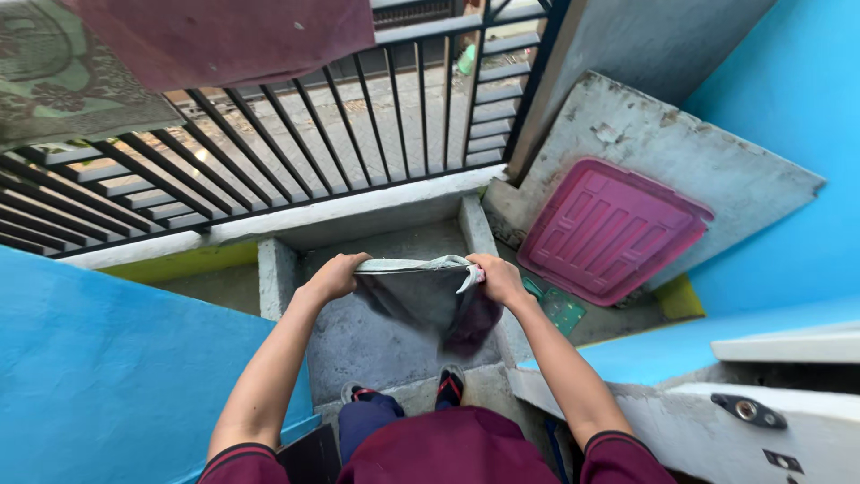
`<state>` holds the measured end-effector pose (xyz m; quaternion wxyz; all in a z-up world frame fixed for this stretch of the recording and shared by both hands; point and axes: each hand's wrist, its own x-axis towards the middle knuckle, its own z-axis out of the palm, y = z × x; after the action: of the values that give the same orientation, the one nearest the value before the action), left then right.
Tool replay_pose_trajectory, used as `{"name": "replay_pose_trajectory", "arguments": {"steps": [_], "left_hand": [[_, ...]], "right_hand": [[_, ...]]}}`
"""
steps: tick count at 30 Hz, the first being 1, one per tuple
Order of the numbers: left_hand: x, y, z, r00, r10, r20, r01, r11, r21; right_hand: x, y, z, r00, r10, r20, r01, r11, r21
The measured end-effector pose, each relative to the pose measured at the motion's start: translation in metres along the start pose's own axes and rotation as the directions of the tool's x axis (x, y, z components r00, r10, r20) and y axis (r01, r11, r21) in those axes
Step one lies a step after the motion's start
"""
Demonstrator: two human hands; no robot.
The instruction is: The person picks up a towel from a ledge, unfolds and shakes it several times by hand, and then hangs it over a balcony railing.
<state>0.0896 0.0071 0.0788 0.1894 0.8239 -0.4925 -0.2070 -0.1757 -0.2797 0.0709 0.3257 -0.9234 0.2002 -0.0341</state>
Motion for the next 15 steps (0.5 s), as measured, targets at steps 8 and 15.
{"name": "replay_pose_trajectory", "arguments": {"steps": [8, 15], "left_hand": [[0.000, 0.018, 0.011, 0.997, 0.031, 0.074, -0.033, 0.999, 0.026], [-0.009, 0.077, -0.079, 0.874, 0.112, -0.474, -0.106, 0.994, 0.039]], "right_hand": [[-0.014, 0.013, -0.001, 0.997, 0.073, 0.031, -0.072, 0.997, -0.039], [0.017, -0.037, -0.056, 0.820, -0.351, -0.453, 0.250, 0.930, -0.267]]}}
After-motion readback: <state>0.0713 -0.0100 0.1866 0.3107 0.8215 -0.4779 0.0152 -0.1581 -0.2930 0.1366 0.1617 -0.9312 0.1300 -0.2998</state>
